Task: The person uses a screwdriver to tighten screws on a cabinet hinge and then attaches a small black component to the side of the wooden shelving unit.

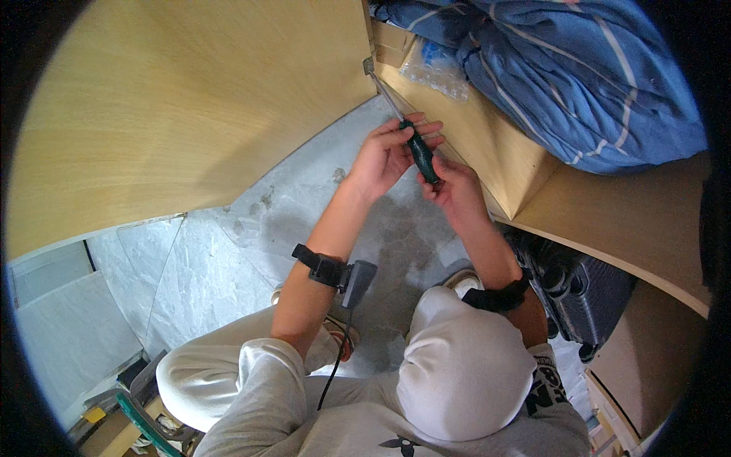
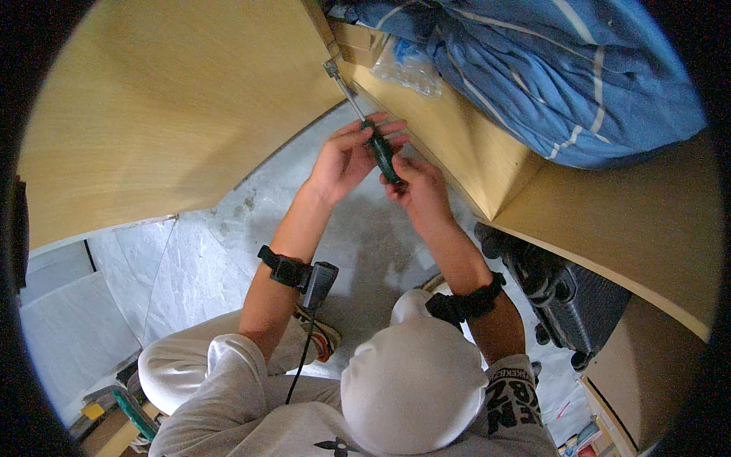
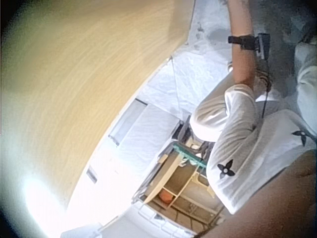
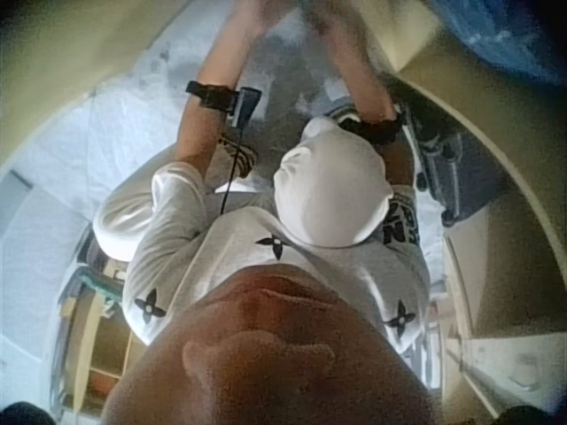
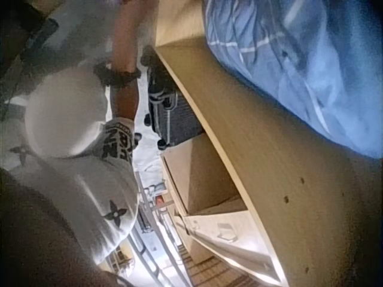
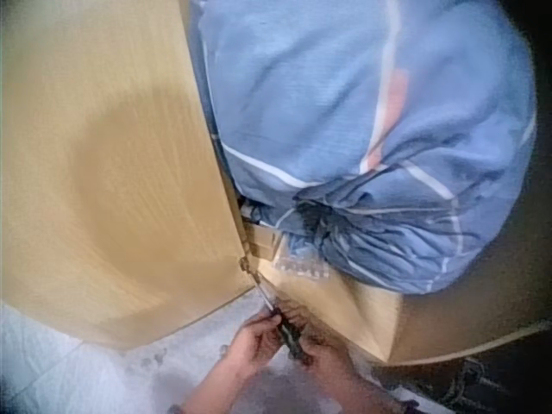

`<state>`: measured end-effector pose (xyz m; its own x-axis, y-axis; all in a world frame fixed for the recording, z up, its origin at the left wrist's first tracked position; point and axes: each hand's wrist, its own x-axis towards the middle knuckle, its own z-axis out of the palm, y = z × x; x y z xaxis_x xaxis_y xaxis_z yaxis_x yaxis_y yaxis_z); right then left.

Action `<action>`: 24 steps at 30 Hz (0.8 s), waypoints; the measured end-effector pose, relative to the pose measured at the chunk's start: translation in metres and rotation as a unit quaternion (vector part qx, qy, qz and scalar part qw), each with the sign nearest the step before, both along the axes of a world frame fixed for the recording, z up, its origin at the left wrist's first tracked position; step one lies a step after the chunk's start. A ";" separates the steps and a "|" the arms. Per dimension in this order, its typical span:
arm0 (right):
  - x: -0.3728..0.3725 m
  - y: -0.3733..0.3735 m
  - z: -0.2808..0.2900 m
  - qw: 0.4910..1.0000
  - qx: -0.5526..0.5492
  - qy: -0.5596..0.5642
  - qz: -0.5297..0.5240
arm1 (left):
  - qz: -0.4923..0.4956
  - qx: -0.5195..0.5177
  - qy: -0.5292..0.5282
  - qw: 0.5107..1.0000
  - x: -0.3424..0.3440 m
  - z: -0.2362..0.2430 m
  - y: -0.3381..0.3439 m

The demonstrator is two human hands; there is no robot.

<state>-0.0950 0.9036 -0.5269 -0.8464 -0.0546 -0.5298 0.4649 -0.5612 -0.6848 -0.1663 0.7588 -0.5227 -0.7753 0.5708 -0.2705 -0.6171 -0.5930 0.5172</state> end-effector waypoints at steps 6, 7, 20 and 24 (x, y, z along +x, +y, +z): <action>0.001 0.010 -0.019 0.919 -0.390 -0.040 0.043 | 0.034 0.047 0.029 0.998 0.005 -0.014 0.007; 0.001 0.007 -0.017 0.903 -0.424 -0.042 0.055 | 0.037 0.017 0.025 0.999 0.003 -0.015 0.004; 0.003 -0.015 -0.002 0.966 0.227 0.117 0.039 | 0.057 -0.396 0.103 0.911 -0.006 0.000 0.001; 0.000 -0.013 0.004 0.998 0.052 0.036 -0.027 | 0.052 -0.106 0.011 0.993 -0.004 -0.005 -0.003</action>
